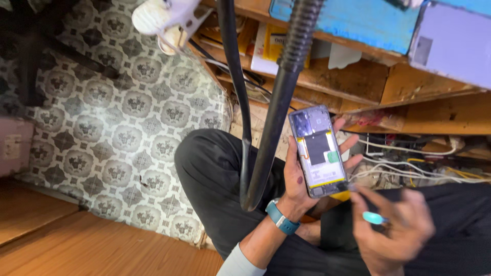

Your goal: The person uses a heat gun to warm the back of a smartphone, then removes the back cover. They use a prying tool to separate the screen from the frame and disconnect internal ribbon cables.

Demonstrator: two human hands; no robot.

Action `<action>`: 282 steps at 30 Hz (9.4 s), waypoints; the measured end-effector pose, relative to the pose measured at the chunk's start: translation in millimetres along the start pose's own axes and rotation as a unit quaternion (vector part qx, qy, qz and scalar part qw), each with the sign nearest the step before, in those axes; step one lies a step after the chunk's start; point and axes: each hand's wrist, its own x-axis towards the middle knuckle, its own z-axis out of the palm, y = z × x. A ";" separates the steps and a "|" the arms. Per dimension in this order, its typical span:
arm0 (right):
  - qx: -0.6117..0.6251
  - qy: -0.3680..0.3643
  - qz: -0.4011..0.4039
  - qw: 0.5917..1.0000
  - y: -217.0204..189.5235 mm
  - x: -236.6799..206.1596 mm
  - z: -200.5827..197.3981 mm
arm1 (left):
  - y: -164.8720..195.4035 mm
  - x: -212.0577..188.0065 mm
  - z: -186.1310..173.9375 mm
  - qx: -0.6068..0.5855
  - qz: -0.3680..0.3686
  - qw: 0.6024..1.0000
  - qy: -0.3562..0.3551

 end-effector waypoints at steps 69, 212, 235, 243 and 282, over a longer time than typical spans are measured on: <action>0.131 -0.016 -0.014 0.991 36.0 -15.8 12.9 | -5.3 -2.1 -8.9 0.016 -0.011 1.000 0.006; 0.069 -0.202 0.047 0.976 -2.4 57.6 9.2 | -5.7 -4.0 1.0 0.045 -0.030 0.998 -0.025; 0.026 -0.158 0.048 0.986 10.8 20.1 -15.2 | -4.5 -3.1 -2.9 0.006 -0.008 1.000 -0.004; 0.020 -0.157 -0.009 0.987 9.9 24.8 -15.9 | -5.3 -2.3 -2.9 0.013 -0.005 1.000 -0.003; 0.167 -0.032 0.049 0.984 32.0 -35.7 8.1 | -3.0 -4.7 0.9 0.016 -0.017 1.000 -0.008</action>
